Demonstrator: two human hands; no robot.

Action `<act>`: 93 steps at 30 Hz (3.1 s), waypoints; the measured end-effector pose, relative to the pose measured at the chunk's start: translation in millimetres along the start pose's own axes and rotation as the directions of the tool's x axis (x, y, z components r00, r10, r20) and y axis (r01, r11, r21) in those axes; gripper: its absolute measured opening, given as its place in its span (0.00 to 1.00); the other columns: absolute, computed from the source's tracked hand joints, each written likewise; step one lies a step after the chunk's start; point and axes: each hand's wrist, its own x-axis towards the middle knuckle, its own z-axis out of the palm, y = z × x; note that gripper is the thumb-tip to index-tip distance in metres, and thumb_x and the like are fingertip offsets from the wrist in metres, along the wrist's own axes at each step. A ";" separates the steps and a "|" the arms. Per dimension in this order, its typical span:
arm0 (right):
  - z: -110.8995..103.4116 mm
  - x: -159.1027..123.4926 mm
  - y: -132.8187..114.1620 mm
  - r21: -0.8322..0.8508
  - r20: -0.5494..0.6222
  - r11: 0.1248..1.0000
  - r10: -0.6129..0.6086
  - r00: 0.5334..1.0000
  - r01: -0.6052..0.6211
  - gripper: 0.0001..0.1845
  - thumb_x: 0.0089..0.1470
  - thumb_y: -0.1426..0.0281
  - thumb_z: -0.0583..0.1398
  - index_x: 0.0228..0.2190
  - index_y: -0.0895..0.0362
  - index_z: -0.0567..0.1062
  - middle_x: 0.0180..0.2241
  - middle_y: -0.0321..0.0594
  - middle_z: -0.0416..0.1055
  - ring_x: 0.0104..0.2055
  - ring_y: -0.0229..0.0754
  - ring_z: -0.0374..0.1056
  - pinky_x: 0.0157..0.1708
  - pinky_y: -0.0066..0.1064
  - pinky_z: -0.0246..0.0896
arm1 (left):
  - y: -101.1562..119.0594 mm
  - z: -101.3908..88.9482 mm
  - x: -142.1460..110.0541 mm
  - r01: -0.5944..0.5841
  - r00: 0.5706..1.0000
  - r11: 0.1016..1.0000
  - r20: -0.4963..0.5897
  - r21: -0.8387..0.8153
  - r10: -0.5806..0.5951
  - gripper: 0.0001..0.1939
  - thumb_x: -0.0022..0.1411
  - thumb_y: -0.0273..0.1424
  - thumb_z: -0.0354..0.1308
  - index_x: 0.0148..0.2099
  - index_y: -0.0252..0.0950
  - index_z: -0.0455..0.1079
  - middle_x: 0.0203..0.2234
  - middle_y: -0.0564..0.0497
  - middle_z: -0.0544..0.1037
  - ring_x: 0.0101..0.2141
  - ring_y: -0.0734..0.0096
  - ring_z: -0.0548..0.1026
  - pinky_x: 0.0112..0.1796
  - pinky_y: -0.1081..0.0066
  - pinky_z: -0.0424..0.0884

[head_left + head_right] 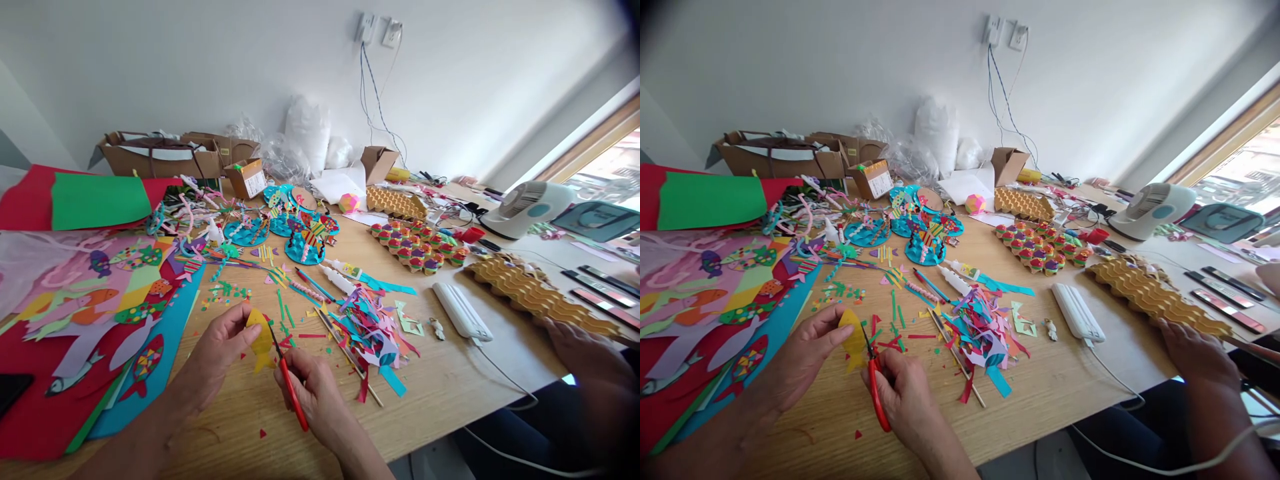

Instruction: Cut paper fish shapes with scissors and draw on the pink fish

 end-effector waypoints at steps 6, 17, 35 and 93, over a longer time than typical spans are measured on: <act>-0.7 -1.3 -0.3 0.024 0.014 1.000 0.005 1.000 -0.006 0.15 0.56 0.63 0.51 0.20 0.57 0.60 0.17 0.30 0.55 0.20 0.32 0.49 0.20 0.24 0.42 | -0.7 -0.4 -0.8 0.011 1.000 0.999 0.028 0.050 -0.012 0.03 0.53 0.31 0.56 0.32 0.36 0.68 0.26 0.55 0.72 0.31 0.69 0.69 0.35 0.73 0.65; -0.5 -1.6 1.3 0.034 0.011 0.999 0.002 1.000 -0.002 0.18 0.56 0.60 0.50 0.20 0.57 0.59 0.16 0.30 0.54 0.20 0.32 0.48 0.20 0.25 0.41 | 0.5 1.1 -1.7 0.046 0.998 0.998 0.030 0.038 -0.047 0.04 0.52 0.30 0.56 0.32 0.37 0.69 0.26 0.55 0.73 0.31 0.69 0.69 0.35 0.73 0.65; -14.5 3.2 14.8 0.384 0.111 0.904 0.158 0.981 -0.189 0.22 0.53 0.52 0.51 0.25 0.58 0.65 0.13 0.29 0.58 0.16 0.31 0.51 0.18 0.24 0.44 | 11.4 -19.5 -7.7 -0.233 0.967 0.886 -0.006 0.401 0.257 0.03 0.50 0.26 0.57 0.28 0.40 0.67 0.25 0.54 0.68 0.29 0.69 0.68 0.32 0.73 0.64; -11.3 42.0 -10.6 0.246 0.017 0.967 0.065 0.998 -0.067 0.07 0.45 0.70 0.57 0.25 0.56 0.62 0.23 0.31 0.60 0.25 0.34 0.56 0.25 0.26 0.52 | -15.4 -38.5 -22.0 0.133 0.975 0.960 -0.206 0.246 -0.083 0.09 0.49 0.34 0.55 0.33 0.36 0.67 0.29 0.52 0.75 0.33 0.64 0.73 0.33 0.69 0.67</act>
